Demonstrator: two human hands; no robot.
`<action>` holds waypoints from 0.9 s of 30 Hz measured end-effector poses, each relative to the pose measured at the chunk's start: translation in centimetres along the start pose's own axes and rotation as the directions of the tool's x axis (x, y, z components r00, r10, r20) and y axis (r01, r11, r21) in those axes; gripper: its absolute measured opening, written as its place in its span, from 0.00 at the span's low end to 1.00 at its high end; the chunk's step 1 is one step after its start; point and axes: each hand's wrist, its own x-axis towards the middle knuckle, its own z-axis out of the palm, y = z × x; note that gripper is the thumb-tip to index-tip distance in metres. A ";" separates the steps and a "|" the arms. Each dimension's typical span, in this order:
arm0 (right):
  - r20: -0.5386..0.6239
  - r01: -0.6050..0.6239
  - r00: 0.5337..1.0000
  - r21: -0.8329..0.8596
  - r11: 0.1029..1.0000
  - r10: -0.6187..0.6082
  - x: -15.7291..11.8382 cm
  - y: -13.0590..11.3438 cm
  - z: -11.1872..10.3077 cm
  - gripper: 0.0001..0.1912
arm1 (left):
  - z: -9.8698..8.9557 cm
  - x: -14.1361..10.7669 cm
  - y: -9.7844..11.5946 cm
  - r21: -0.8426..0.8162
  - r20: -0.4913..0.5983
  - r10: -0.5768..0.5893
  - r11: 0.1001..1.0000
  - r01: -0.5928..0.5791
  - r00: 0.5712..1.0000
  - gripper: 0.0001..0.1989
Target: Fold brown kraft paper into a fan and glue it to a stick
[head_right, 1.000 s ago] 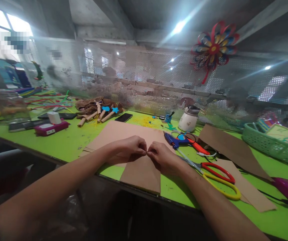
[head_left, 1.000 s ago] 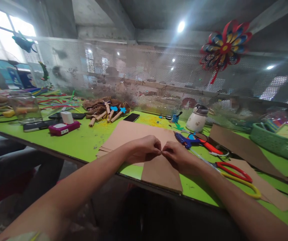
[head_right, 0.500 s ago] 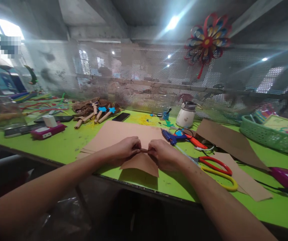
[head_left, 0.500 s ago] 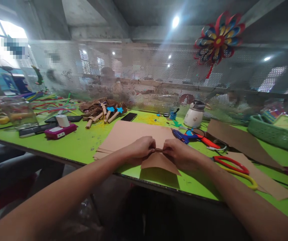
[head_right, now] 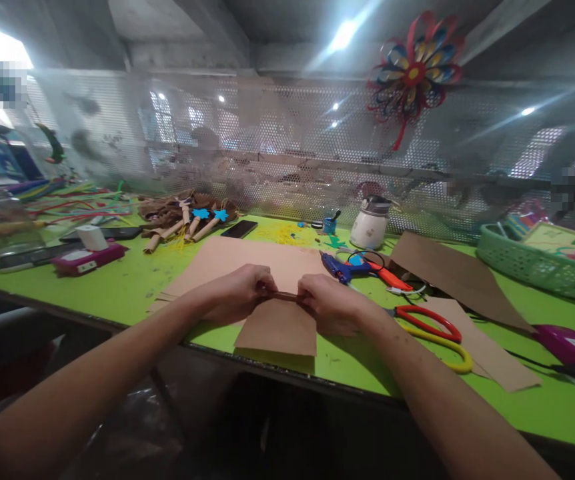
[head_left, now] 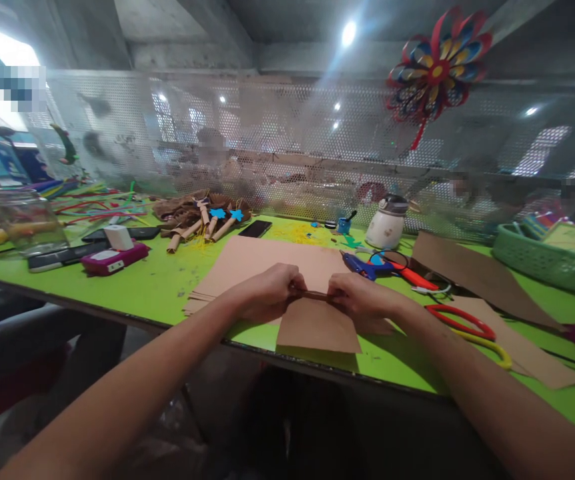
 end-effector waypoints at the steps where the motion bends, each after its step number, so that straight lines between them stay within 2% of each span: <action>1: 0.013 -0.004 1.000 -0.005 1.000 0.004 -0.1 -0.1 -0.1 0.06 | -0.1 -0.1 0.1 0.014 0.010 0.001 1.000 -0.001 1.000 0.14; 6: 0.057 -0.005 0.998 -0.055 0.998 0.008 -0.4 -0.4 -0.8 0.07 | -0.7 -0.4 0.8 0.017 0.046 -0.031 0.999 0.031 0.998 0.17; 11: 0.104 -0.014 0.994 -0.108 0.994 0.025 -0.7 -0.4 -1.2 0.07 | -0.9 -0.6 0.8 0.089 0.056 0.004 0.996 -0.009 0.998 0.18; 15: 0.091 -0.026 0.995 -0.166 0.986 0.042 -0.9 -0.9 -1.2 0.06 | -0.8 -0.8 1.0 0.174 0.069 0.098 0.979 -0.109 0.993 0.15; 21: 0.065 -0.038 0.996 -0.219 0.975 0.054 -1.0 -1.9 -1.0 0.03 | -0.5 -1.7 2.2 0.290 -0.006 0.248 0.928 -0.235 0.969 0.09; 27: -0.021 0.041 0.998 -0.333 0.942 -0.051 -0.7 -1.8 -0.1 0.04 | -0.7 -1.8 2.7 0.359 0.016 0.273 0.896 -0.261 0.962 0.08</action>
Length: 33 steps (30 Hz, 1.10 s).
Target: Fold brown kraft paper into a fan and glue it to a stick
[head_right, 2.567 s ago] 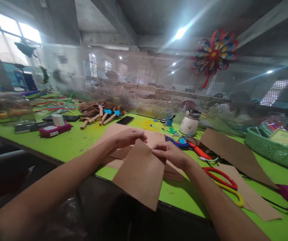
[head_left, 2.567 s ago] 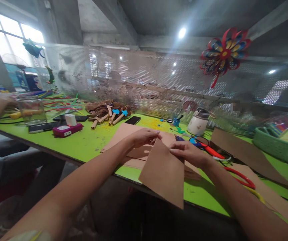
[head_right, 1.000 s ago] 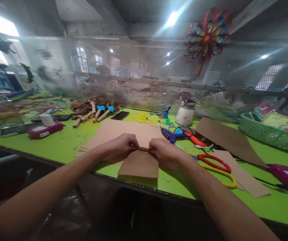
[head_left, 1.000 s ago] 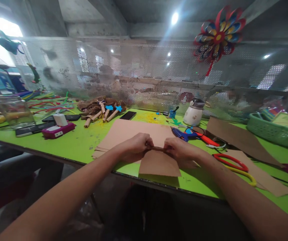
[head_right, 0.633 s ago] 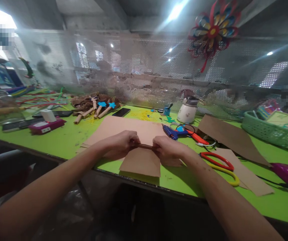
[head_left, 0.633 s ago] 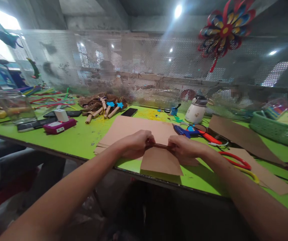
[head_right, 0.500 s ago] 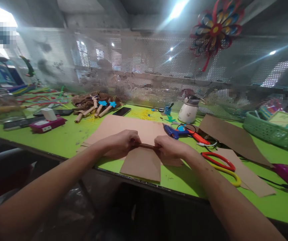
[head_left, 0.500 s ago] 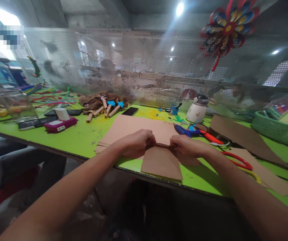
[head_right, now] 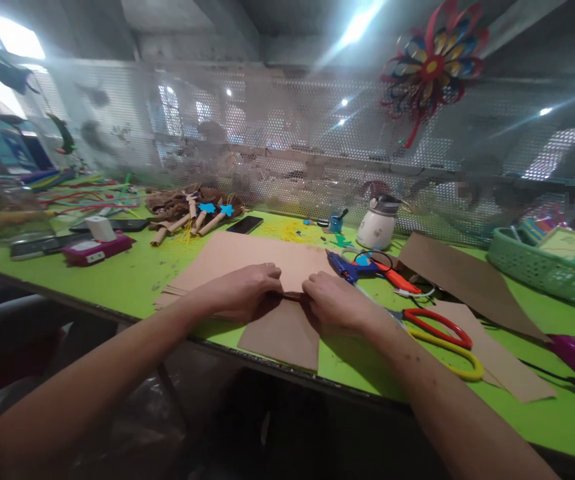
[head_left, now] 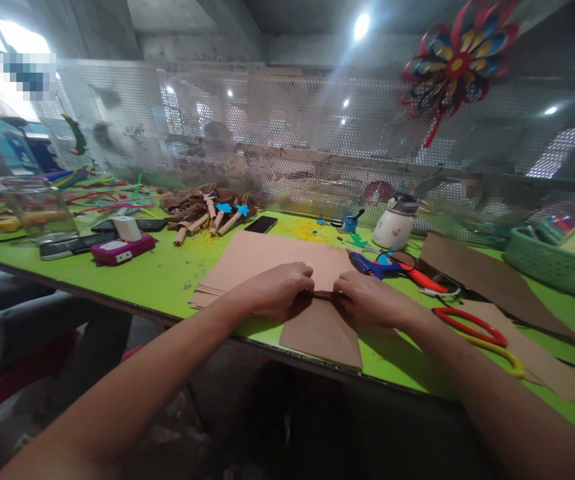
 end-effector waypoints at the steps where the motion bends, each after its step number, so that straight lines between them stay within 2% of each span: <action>1: -0.010 0.011 1.000 -0.006 1.000 -0.011 0.1 0.0 0.2 0.05 | 0.0 0.0 -0.1 -0.003 -0.006 -0.010 1.000 0.010 1.000 0.08; 4: -0.029 0.018 0.999 -0.039 0.999 -0.020 0.3 -0.1 0.5 0.05 | -0.2 0.4 -0.6 -0.059 -0.031 -0.089 0.994 0.087 0.996 0.09; 6: -0.067 0.028 0.997 -0.082 0.996 -0.033 0.4 -0.4 0.4 0.05 | -0.5 0.9 -1.1 -0.166 -0.042 -0.198 0.968 0.188 0.979 0.11; 9: -0.143 0.078 0.985 -0.145 0.986 -0.099 0.5 -1.4 0.0 0.03 | -1.0 1.3 -2.0 -0.409 0.000 -0.350 0.855 0.319 0.937 0.17; 11: -0.185 0.117 0.971 -0.178 0.977 -0.150 0.6 -2.1 -0.3 0.03 | -1.2 1.3 -2.5 -0.502 0.080 -0.332 0.801 0.326 0.940 0.21; 14: -0.240 0.147 0.950 -0.223 0.964 -0.201 0.7 -2.8 -0.5 0.05 | -1.5 0.8 -2.9 -0.525 0.193 -0.233 0.796 0.301 0.953 0.23; 19: -0.349 0.114 0.919 -0.206 0.972 -0.182 0.6 -2.7 -0.5 0.09 | -1.6 0.6 -2.8 -0.565 0.223 -0.163 0.782 0.264 0.961 0.21; 23: -0.379 0.098 0.917 -0.097 0.990 -0.128 0.6 -2.4 -0.5 0.08 | -0.9 0.8 -2.9 -0.517 0.190 -0.198 0.812 0.269 0.962 0.20; 28: -0.421 0.111 0.906 0.141 0.984 -0.042 0.8 -2.2 -0.2 0.08 | 0.1 0.7 -3.4 -0.558 0.199 -0.230 0.773 0.303 0.953 0.19; 30: -0.411 0.107 0.911 0.289 0.951 0.022 0.8 -2.0 -0.2 0.07 | 0.1 0.7 -3.3 -0.567 0.195 -0.224 0.769 0.296 0.955 0.18; 33: -0.323 0.042 0.934 0.524 0.851 0.153 1.0 -1.5 -0.2 0.13 | -0.3 0.8 -2.7 -0.578 0.178 -0.196 0.772 0.264 0.964 0.18</action>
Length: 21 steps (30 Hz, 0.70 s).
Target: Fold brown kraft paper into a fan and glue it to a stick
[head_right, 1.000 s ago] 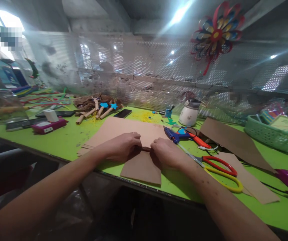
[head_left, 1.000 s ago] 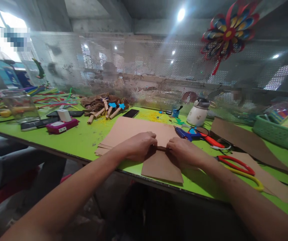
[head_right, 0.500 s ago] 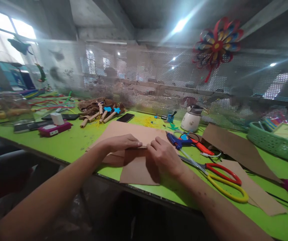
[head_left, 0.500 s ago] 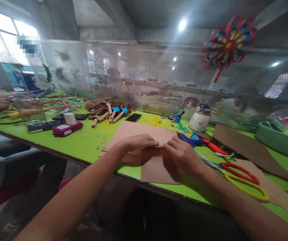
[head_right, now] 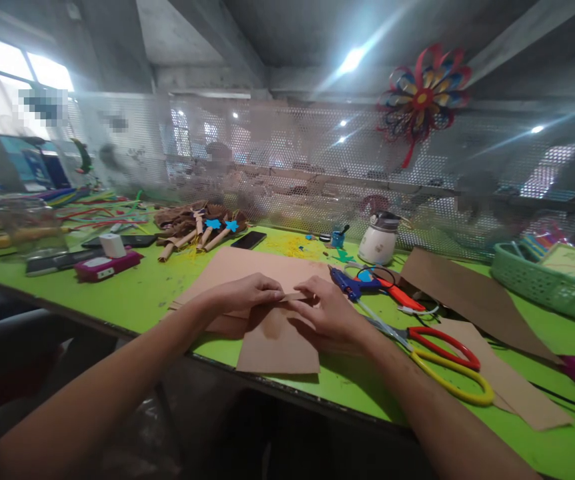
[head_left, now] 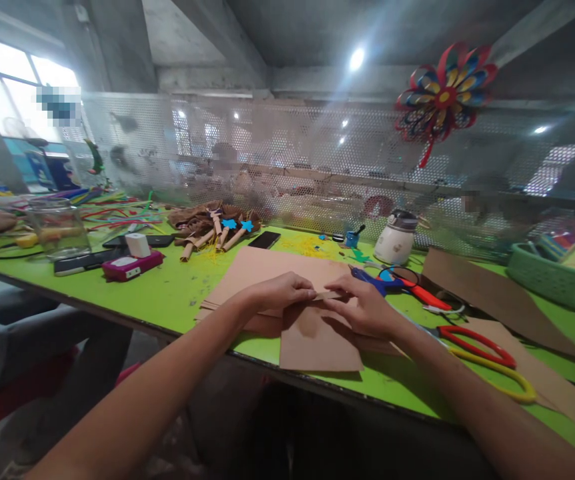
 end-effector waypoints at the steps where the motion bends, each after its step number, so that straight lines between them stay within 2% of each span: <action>1: 0.024 -0.061 0.998 0.058 0.996 0.059 0.1 0.2 -0.1 0.15 | 0.0 0.0 0.3 0.009 -0.004 0.011 1.000 -0.010 1.000 0.18; 4: 0.125 -0.223 0.971 0.194 0.955 0.202 0.4 0.9 -0.2 0.21 | 0.1 0.0 0.9 0.061 -0.026 0.041 0.997 -0.040 0.999 0.17; 8: 0.194 -0.342 0.938 0.385 0.857 0.287 0.4 1.3 -0.2 0.22 | 0.4 0.2 0.9 0.124 -0.049 0.082 0.989 -0.075 0.995 0.16; 11: 0.170 -0.358 0.934 0.468 0.808 0.316 0.4 1.3 -0.1 0.21 | 0.7 0.2 0.8 0.178 -0.071 0.101 0.980 -0.087 0.992 0.16; 15: 0.113 -0.343 0.938 0.431 0.835 0.327 0.5 1.3 -0.1 0.21 | 1.0 0.2 0.8 0.218 -0.091 0.092 0.973 -0.070 0.992 0.15; 21: 0.174 -0.352 0.936 0.414 0.840 0.306 0.4 2.1 -0.2 0.22 | 1.0 0.2 0.8 0.219 -0.083 0.100 0.973 -0.080 0.992 0.16</action>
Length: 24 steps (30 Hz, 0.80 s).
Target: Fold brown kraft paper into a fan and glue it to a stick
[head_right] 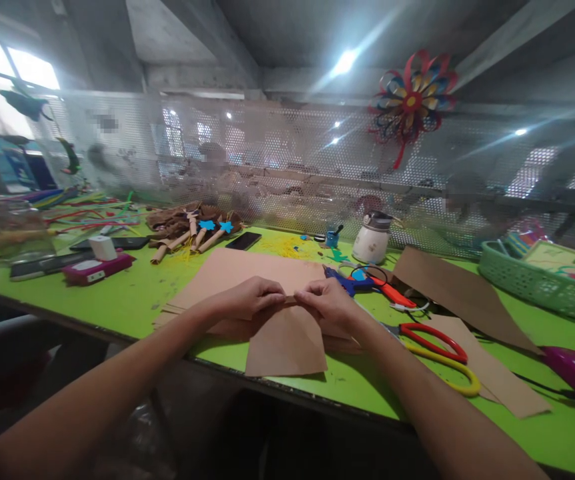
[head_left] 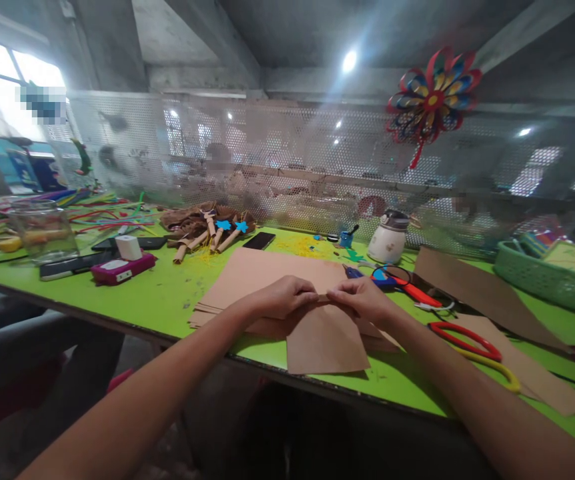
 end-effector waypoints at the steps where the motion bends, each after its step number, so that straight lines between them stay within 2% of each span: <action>1: 0.014 0.000 1.000 0.002 1.000 0.000 0.0 0.1 -0.1 0.22 | -0.1 -0.1 -0.1 -0.008 0.007 -0.001 1.000 0.001 1.000 0.16; 6: 0.057 0.013 0.998 -0.030 0.999 -0.011 -0.1 0.0 -0.4 0.20 | -0.4 -0.4 -0.3 0.003 0.057 0.000 1.000 0.000 0.998 0.15; 10: 0.118 0.131 0.987 -0.164 0.978 -0.112 -0.1 -0.4 -0.6 0.16 | -0.2 -0.5 0.1 0.003 0.057 0.002 1.000 -0.002 0.998 0.14; 14: 0.184 0.198 0.970 -0.231 0.953 -0.157 0.0 -0.7 -0.5 0.16 | 0.2 -0.3 0.7 0.017 0.058 0.000 1.000 -0.001 0.998 0.13; 17: 0.149 0.207 0.974 -0.257 0.944 -0.173 -0.1 -0.7 -0.4 0.16 | 0.5 -0.1 0.7 0.033 0.031 -0.009 0.999 0.008 0.999 0.14; 21: 0.081 0.184 0.983 -0.278 0.943 -0.168 0.0 -0.4 -0.4 0.15 | 0.3 -0.2 0.3 0.044 0.039 -0.090 0.995 0.088 0.995 0.15; 24: 0.111 0.189 0.980 -0.288 0.939 -0.163 0.2 -0.2 -0.9 0.16 | -0.1 -0.4 0.1 0.059 0.068 -0.094 0.994 0.090 0.993 0.16</action>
